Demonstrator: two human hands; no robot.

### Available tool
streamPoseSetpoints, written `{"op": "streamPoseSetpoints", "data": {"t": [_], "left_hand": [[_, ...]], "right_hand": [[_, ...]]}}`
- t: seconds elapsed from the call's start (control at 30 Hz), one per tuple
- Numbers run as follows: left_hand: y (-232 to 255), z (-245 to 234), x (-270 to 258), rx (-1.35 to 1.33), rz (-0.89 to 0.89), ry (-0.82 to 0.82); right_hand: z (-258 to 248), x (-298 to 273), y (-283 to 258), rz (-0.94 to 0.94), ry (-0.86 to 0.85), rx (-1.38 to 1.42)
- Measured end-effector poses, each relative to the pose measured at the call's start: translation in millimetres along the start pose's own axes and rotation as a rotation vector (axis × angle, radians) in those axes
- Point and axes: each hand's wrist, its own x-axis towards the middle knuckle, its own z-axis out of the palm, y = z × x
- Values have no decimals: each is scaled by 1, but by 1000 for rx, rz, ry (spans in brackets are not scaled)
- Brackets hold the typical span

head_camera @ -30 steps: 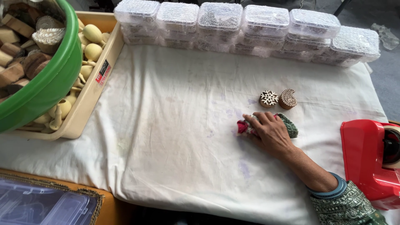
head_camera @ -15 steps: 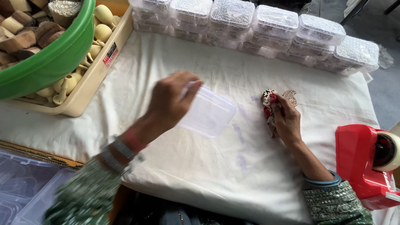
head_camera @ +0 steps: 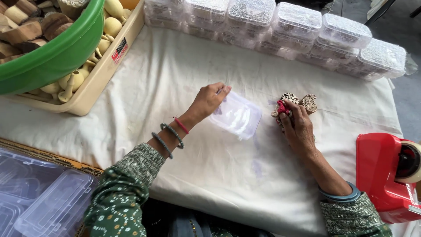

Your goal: The person cleans wood stamps using a cloth and packs them into a plastic box.

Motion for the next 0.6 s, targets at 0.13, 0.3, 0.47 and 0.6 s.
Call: {"op": "streamPoseSetpoints", "data": {"t": [0.13,0.3,0.47,0.6], "left_hand": [[-22,19,22,-174,-80,33],[-51,41,38,-223,-143,46],[-71,42,50,32,113,135],[-58,28,41,263,251,95]], "right_hand": [[-1,-2,-1,47,-8,-16],[-4,-4,-5,-62,67,-21],[-5,-4,7,38,120,33],[-6,-3,15,149,90,372]]}}
